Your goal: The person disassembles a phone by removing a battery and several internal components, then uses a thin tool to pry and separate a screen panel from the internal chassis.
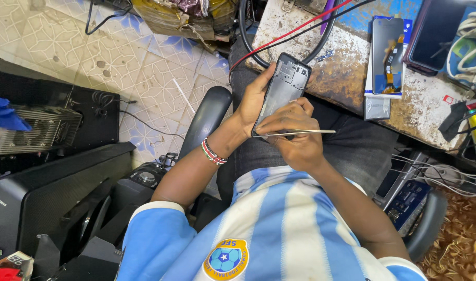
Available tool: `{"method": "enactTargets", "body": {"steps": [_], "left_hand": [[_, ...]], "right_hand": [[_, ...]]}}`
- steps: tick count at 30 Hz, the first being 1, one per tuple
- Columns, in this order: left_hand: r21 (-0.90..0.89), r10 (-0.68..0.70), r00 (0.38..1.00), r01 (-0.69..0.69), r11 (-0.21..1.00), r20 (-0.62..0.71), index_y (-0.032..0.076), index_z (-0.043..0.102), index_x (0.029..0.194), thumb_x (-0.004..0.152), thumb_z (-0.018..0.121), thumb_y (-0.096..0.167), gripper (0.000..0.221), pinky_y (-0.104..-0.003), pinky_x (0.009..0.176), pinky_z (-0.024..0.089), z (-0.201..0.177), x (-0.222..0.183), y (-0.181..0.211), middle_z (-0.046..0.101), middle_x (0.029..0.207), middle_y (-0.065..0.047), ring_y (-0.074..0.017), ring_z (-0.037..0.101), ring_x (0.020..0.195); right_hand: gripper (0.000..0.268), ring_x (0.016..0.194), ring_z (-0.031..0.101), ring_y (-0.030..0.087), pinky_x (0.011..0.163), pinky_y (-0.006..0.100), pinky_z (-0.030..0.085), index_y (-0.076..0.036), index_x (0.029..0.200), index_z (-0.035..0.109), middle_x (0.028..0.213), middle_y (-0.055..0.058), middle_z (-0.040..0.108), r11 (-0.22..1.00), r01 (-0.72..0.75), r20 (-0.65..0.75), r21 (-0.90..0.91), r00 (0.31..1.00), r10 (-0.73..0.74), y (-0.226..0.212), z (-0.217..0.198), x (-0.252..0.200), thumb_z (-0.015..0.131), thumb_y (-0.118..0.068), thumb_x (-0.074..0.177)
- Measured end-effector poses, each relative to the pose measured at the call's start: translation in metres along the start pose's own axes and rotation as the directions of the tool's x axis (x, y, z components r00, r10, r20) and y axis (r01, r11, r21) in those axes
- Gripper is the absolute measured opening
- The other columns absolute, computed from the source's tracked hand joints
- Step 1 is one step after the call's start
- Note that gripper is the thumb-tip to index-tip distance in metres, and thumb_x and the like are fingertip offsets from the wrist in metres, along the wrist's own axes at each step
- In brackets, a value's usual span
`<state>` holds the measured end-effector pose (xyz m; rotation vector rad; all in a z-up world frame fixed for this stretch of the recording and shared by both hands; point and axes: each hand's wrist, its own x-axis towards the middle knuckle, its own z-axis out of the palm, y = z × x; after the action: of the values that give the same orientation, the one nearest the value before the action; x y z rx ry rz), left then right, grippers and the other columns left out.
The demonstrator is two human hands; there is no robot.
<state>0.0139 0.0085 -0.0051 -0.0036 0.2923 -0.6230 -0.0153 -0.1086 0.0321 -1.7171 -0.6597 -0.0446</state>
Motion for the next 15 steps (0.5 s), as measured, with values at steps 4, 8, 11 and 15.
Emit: {"method": "enactTargets", "body": {"steps": [4,8,11,15], "left_hand": [[-0.005,-0.003,1.0,0.003,1.0,-0.009,0.005,0.074,0.112,0.097,0.066,0.05,0.047,-0.04,0.099,0.056,-0.002,-0.002,-0.003,0.077,0.108,-0.016,-0.0256,0.075,0.098],[0.001,-0.008,1.0,0.008,1.0,-0.016,0.006,0.074,0.111,0.097,0.066,0.05,0.047,-0.04,0.098,0.056,0.0,-0.001,-0.002,0.077,0.107,-0.016,-0.0257,0.075,0.097],[0.005,-0.007,1.0,0.007,1.0,-0.019,0.006,0.074,0.111,0.096,0.066,0.05,0.047,-0.04,0.098,0.056,0.001,0.001,0.0,0.077,0.106,-0.016,-0.0257,0.076,0.096],[0.006,-0.012,0.999,0.013,1.0,-0.033,0.006,0.075,0.11,0.096,0.066,0.05,0.047,-0.04,0.097,0.057,0.0,0.0,0.001,0.077,0.105,-0.017,-0.0257,0.076,0.095]], "right_hand": [[0.009,0.079,0.064,0.021,0.085,0.031,0.045,-0.007,0.088,0.083,0.089,0.009,0.078,1.0,-0.03,-0.018,0.007,0.999,0.031,0.003,0.007,-0.005,0.086,-0.006,0.079],[0.001,0.088,0.057,0.014,0.098,0.037,0.033,-0.009,0.09,0.075,0.09,0.004,0.071,0.998,-0.05,0.012,0.037,0.999,0.05,0.003,-0.001,-0.008,0.076,-0.009,0.09],[0.003,0.083,0.06,0.016,0.092,0.037,0.034,-0.013,0.091,0.078,0.092,0.004,0.074,0.999,-0.042,0.033,-0.015,0.999,0.043,-0.006,0.004,-0.002,0.08,-0.012,0.089],[0.008,0.079,0.063,0.022,0.082,0.03,0.045,-0.005,0.088,0.083,0.088,0.011,0.078,0.999,-0.051,-0.056,0.004,0.997,0.052,0.004,0.003,-0.002,0.085,-0.003,0.08]]}}
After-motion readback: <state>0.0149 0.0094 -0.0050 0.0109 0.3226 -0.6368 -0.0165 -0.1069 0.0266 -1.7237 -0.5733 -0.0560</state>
